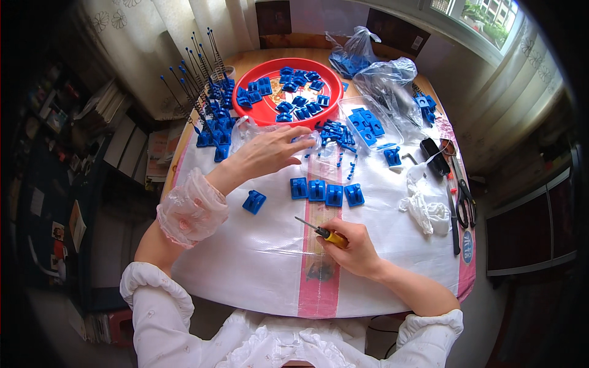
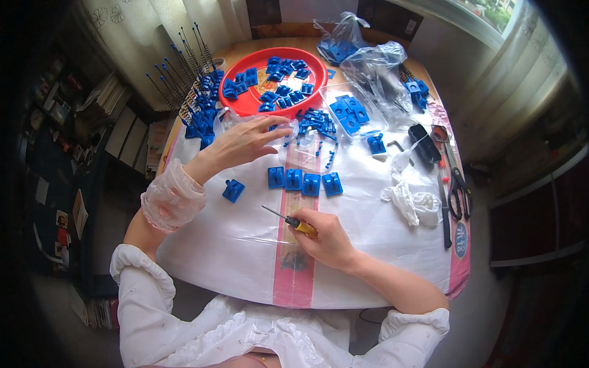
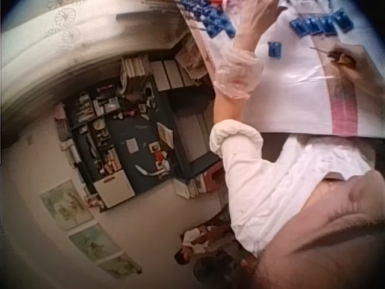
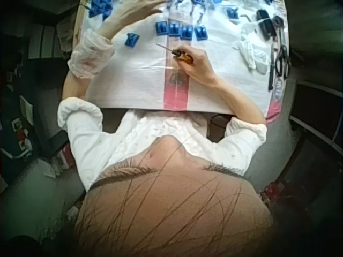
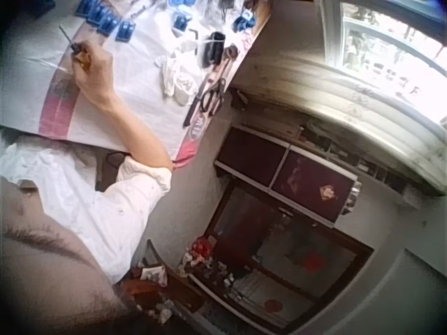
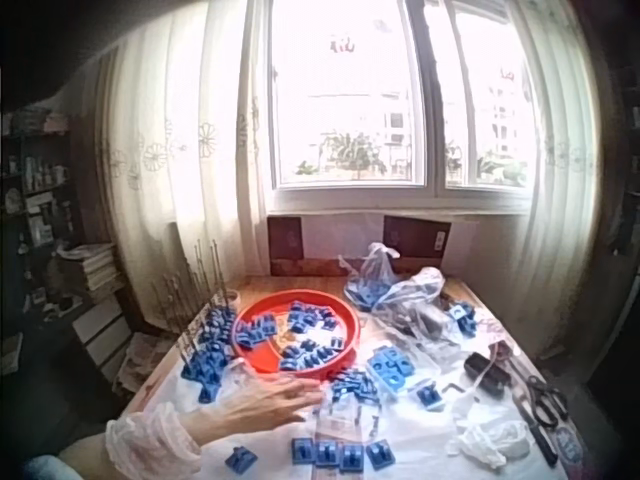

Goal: Assembling blue plastic lighting components using a screwdriver.

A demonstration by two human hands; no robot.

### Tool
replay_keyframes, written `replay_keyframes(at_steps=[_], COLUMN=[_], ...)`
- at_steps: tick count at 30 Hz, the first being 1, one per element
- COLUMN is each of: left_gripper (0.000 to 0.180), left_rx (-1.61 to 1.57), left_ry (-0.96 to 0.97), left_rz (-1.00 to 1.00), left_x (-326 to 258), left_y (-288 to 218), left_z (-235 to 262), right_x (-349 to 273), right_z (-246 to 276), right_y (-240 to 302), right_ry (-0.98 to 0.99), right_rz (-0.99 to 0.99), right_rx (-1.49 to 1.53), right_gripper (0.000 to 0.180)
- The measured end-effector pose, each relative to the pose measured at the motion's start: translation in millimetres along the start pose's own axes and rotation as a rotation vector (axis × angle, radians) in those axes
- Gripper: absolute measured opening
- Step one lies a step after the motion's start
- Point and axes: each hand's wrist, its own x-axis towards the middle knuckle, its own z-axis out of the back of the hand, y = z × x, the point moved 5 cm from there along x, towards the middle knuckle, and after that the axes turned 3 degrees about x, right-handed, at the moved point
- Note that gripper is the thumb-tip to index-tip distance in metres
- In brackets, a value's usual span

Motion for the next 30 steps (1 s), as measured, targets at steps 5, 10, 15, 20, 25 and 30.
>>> replay_keyframes(at_steps=[5, 10, 15, 20, 25, 30], left_gripper=[0.022, 0.012, 0.009, 0.013, 0.015, 0.015], left_rx=[0.007, 0.149, 0.069, -0.122, -0.189, -0.17], left_ry=[0.106, 0.163, 0.234, 0.225, 0.168, 0.071], left_rz=[0.025, 0.101, 0.245, 0.24, 0.319, 0.272], left_x=[-6, -11, -12, -10, -5, -3], left_y=[9, 17, 13, 6, 6, 3], left_z=[-11, -13, -18, -22, -16, 5], right_x=[1, 1, 1, 2, 2, 2], right_z=[0, -1, 0, -1, 0, 0], right_y=[0, -2, -3, -2, -1, 0], right_ry=[0.008, 0.013, 0.022, 0.02, 0.021, 0.018], right_rz=[-0.004, -0.014, -0.021, -0.027, -0.025, -0.026], right_rx=[0.0, 0.003, 0.001, 0.001, -0.003, 0.009], right_gripper=[0.018, 0.019, 0.019, 0.018, 0.017, 0.016])
